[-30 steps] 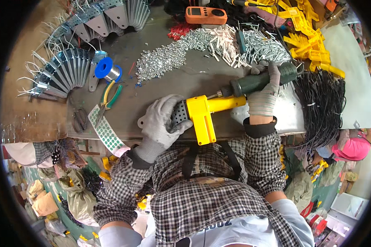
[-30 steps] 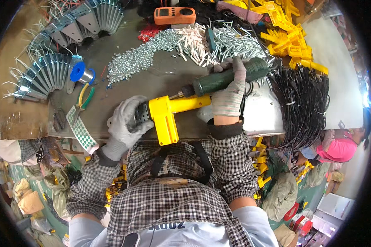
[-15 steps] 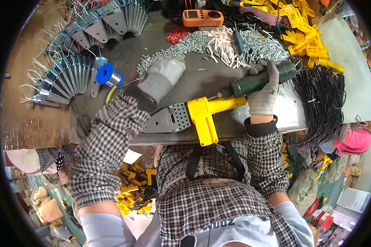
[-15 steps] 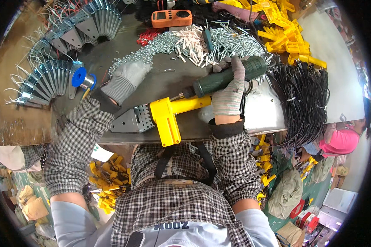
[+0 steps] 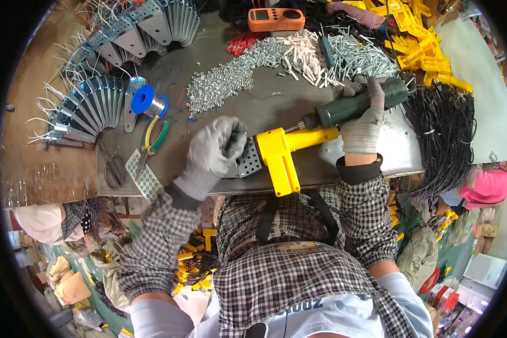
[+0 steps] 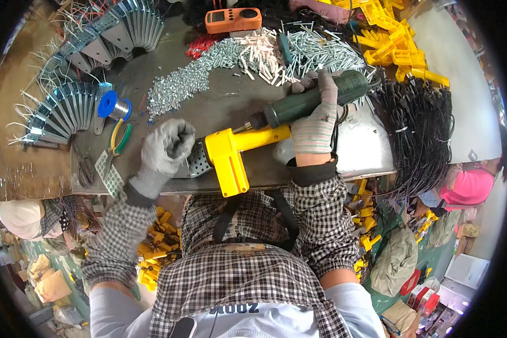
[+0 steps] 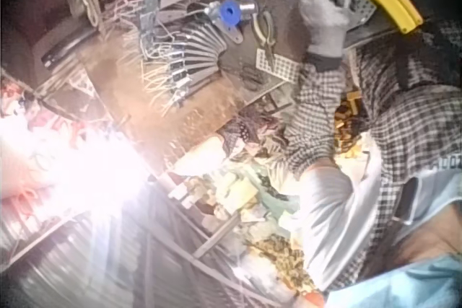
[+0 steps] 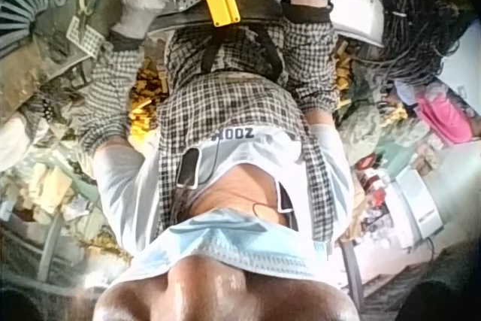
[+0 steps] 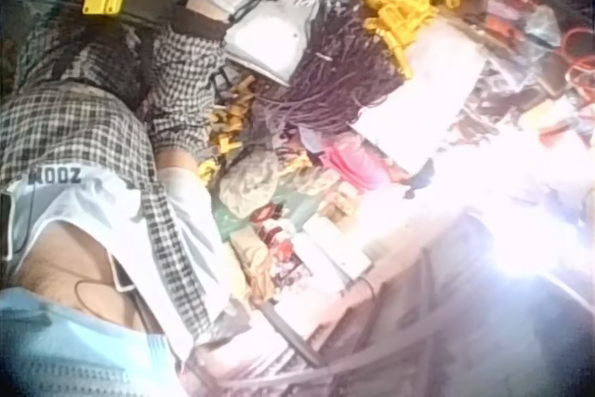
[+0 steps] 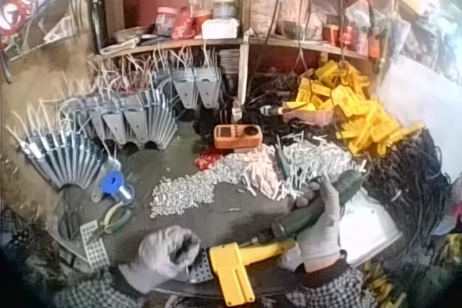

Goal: The person assembles electronic and mechanical components by connecting electrical wires to yellow connector housings and metal plates with wiring harnesses, then secures them with screws. The person uses a soldering iron, an electric screwdriver, pliers, and wire strippers to complete the assembly.

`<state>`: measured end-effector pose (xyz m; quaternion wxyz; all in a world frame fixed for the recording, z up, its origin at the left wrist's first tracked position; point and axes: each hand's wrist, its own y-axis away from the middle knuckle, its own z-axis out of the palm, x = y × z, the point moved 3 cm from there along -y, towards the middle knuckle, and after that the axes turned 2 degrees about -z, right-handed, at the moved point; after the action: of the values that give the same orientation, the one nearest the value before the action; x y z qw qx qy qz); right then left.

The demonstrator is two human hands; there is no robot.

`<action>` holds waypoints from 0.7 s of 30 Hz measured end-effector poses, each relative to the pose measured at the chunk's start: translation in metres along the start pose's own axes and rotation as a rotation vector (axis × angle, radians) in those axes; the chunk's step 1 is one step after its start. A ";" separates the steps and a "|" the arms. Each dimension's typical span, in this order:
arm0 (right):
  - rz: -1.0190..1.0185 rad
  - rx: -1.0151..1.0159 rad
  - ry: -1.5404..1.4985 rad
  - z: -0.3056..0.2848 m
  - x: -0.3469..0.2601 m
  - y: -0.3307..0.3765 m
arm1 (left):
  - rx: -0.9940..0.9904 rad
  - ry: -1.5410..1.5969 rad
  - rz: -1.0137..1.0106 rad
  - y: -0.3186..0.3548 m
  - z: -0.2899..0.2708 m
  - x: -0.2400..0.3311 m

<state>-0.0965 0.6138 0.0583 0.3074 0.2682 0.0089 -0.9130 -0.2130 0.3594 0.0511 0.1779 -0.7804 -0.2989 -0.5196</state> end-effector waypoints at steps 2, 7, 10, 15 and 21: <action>0.001 -0.013 0.001 0.000 -0.003 -0.002 | 0.057 0.061 0.001 0.013 0.009 0.001; -0.019 -0.012 0.014 0.005 -0.003 0.003 | 0.239 -0.274 0.186 0.019 0.017 0.008; -0.036 0.006 0.025 0.006 -0.002 0.004 | 0.254 -0.302 0.171 0.020 0.019 0.003; -0.019 -0.029 0.004 0.004 -0.003 0.005 | 0.306 -0.444 0.233 0.021 0.020 0.006; -0.082 -0.004 0.037 0.006 -0.003 0.009 | 0.344 -0.481 0.257 0.023 0.023 0.005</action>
<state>-0.0923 0.6066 0.0667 0.2699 0.2838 0.0274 -0.9197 -0.1806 0.3573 0.0470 0.2957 -0.8706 -0.3150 -0.2355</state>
